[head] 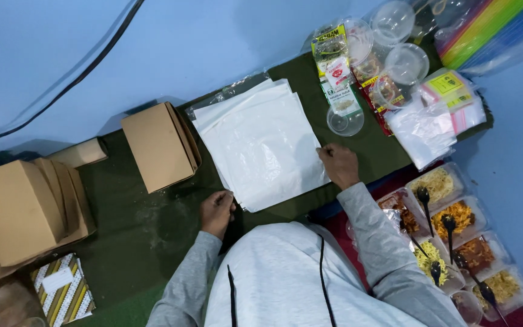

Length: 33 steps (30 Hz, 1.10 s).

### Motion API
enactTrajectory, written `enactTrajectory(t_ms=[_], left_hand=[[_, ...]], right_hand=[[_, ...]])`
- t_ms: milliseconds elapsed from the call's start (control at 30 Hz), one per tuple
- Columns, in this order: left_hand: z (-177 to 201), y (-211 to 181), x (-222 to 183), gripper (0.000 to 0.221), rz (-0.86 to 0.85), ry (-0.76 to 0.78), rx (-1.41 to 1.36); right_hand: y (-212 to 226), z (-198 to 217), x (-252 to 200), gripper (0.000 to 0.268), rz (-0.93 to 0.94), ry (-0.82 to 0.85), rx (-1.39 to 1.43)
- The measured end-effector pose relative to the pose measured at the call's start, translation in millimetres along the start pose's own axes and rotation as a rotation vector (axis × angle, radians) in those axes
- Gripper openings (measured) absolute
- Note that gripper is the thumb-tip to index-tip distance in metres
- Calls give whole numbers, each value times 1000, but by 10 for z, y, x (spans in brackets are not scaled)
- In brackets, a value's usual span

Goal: Assemble food boxes with liners and packets, then portion rice into a container.

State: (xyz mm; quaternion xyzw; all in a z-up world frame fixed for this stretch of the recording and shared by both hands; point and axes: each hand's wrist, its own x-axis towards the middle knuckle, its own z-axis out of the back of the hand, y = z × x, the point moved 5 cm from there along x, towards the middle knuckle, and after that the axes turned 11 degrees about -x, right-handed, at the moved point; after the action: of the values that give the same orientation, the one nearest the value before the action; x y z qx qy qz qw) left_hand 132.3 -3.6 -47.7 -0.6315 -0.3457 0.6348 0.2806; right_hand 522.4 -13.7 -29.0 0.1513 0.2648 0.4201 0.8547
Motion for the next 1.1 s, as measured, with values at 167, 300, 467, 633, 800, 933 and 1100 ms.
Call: enactTrajectory(t_ms=[167, 300, 467, 633, 800, 933, 1100], left_hand=[[47, 152, 136, 21, -25, 26, -5], [75, 107, 84, 21, -26, 13, -63], [168, 40, 109, 29, -60, -42, -120], [14, -400, -76, 55, -101, 35, 19], [-207, -675, -73, 68, -110, 151, 127], [-215, -594, 44, 71, -116, 139, 124], [-211, -684, 10, 74, -145, 113, 126]], right_hand=[[28, -18, 6, 35, 41, -68, -16], [206, 226, -219, 43, 55, -156, -152], [217, 579, -327, 29, 184, -464, -342], [254, 813, -306, 17, 338, -735, -382], [178, 750, -115, 39, 267, -520, -361], [141, 735, -104, 35, 238, -544, -402], [98, 675, -71, 37, 221, -508, -411]])
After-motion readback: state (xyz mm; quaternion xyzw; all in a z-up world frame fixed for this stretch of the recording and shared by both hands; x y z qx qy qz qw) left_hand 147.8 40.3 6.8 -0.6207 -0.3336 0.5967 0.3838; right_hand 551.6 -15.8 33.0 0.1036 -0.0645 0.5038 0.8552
